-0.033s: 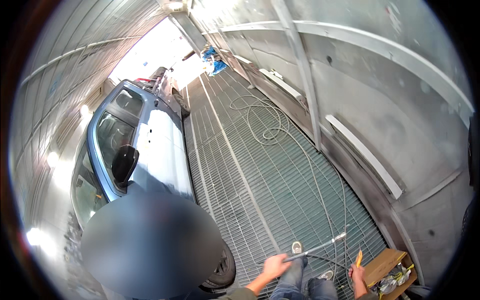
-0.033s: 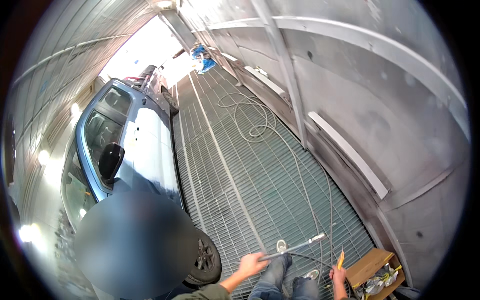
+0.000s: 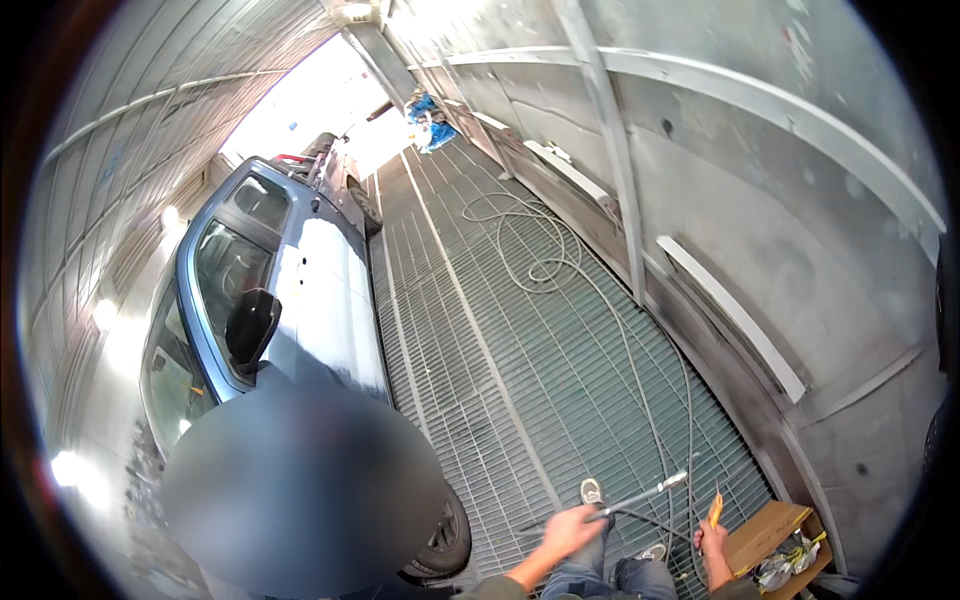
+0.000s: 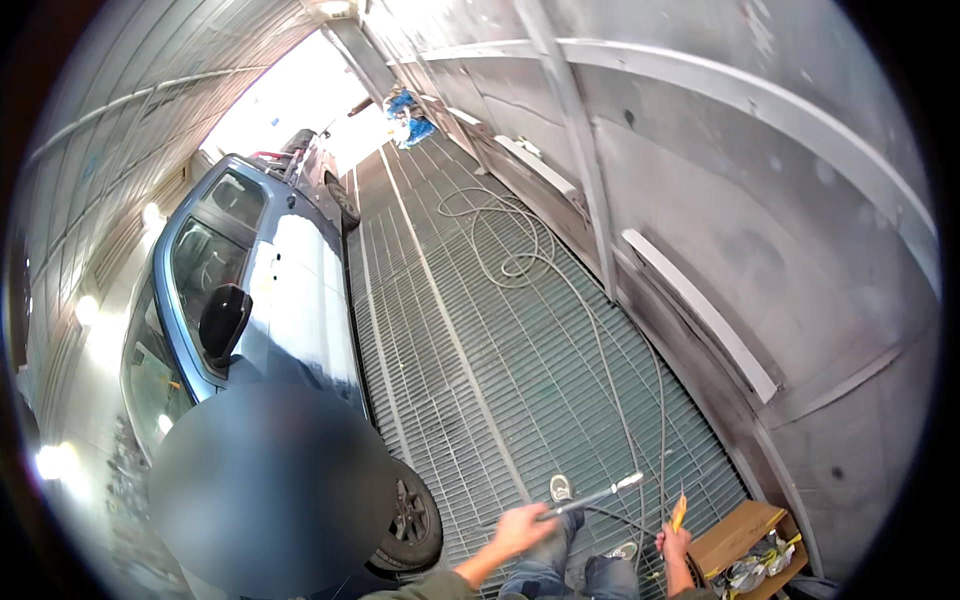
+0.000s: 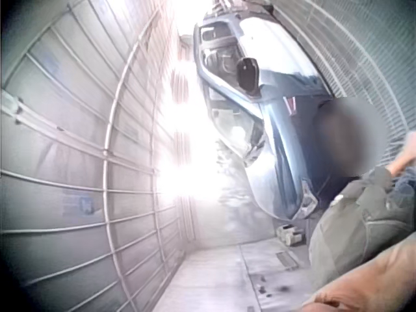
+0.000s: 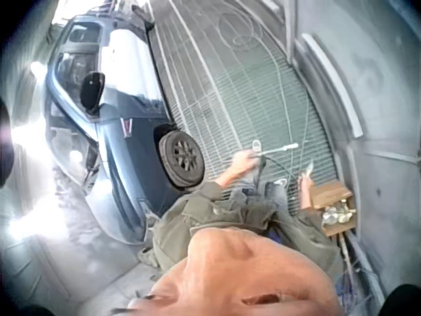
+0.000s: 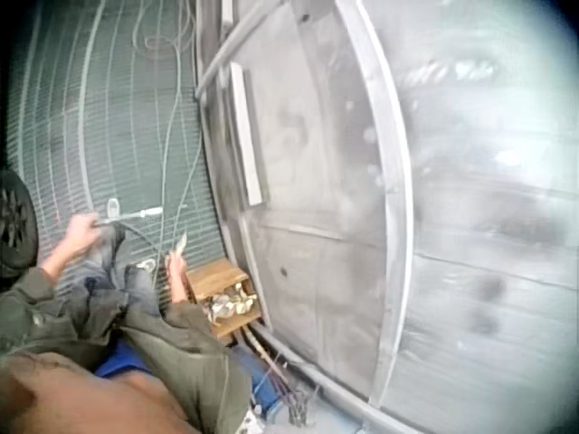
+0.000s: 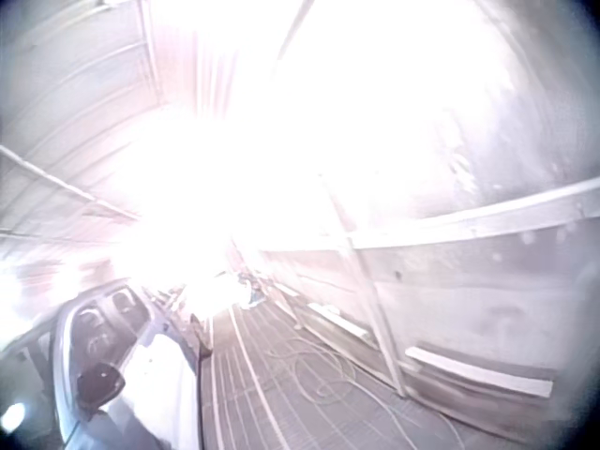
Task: The person uses a yellow air blow gun to clean the exterior of a blue pickup truck. They direct compressed air along the door seams, window edges, door handle, and lower body panels to remove dust and debris. The person opens the driver's door to clean the door jamb and interior edges before closing it and continuing along the side of the vehicle.
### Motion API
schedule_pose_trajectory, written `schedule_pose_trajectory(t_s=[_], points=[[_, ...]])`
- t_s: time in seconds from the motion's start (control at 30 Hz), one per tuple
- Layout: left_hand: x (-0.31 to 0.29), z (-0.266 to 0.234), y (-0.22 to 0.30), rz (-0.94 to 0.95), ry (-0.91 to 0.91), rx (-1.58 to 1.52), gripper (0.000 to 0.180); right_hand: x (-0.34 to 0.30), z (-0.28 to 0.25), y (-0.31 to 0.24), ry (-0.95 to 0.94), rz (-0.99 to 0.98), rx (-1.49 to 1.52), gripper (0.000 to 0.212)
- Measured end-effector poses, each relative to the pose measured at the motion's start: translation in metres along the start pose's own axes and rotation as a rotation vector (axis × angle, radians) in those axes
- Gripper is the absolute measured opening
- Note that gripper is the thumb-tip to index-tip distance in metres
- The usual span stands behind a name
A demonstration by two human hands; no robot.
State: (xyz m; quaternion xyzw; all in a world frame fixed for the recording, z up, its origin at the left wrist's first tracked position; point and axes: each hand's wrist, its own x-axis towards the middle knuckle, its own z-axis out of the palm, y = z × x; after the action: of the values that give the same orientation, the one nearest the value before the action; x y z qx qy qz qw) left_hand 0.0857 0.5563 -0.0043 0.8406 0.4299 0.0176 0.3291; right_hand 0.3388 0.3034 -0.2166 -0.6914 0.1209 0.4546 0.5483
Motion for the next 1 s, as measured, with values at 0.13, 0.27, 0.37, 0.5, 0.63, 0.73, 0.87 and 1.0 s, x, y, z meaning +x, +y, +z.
schedule_pose_trajectory(t_s=[0.13, 0.27, 0.37, 0.5, 0.63, 0.73, 0.87, 1.0], points=[[0.047, -0.001, 0.022, -0.037, -0.151, -0.199, 0.037, 0.009, 0.125, -0.079, -0.116, 0.023, -0.040, 0.017], [0.092, -0.063, -0.031, 0.085, -0.098, -0.271, 0.030, 0.019, 0.233, -0.149, -0.217, -0.122, -0.038, 0.019], [0.108, -0.127, -0.091, 0.049, 0.014, -0.376, 0.032, -0.015, 0.331, -0.217, -0.382, -0.128, -0.061, 0.026], [0.134, -0.232, -0.103, 0.170, 0.060, -0.317, 0.039, -0.032, 0.457, -0.274, -0.564, -0.236, -0.101, 0.034], [0.158, -0.263, -0.122, 0.054, 0.015, -0.545, 0.040, -0.063, 0.566, -0.308, -0.671, -0.255, -0.043, 0.038], [0.182, -0.260, -0.155, -0.049, 0.267, -0.676, 0.044, -0.076, 0.627, -0.326, -0.820, -0.330, -0.073, 0.029], [0.226, -0.272, -0.207, -0.120, 0.415, -0.803, 0.054, -0.096, 0.702, -0.351, -0.946, -0.335, -0.197, 0.019], [0.293, -0.328, -0.230, -0.235, 0.523, -0.765, 0.049, -0.064, 0.783, -0.375, -1.088, -0.364, -0.283, 0.017]])
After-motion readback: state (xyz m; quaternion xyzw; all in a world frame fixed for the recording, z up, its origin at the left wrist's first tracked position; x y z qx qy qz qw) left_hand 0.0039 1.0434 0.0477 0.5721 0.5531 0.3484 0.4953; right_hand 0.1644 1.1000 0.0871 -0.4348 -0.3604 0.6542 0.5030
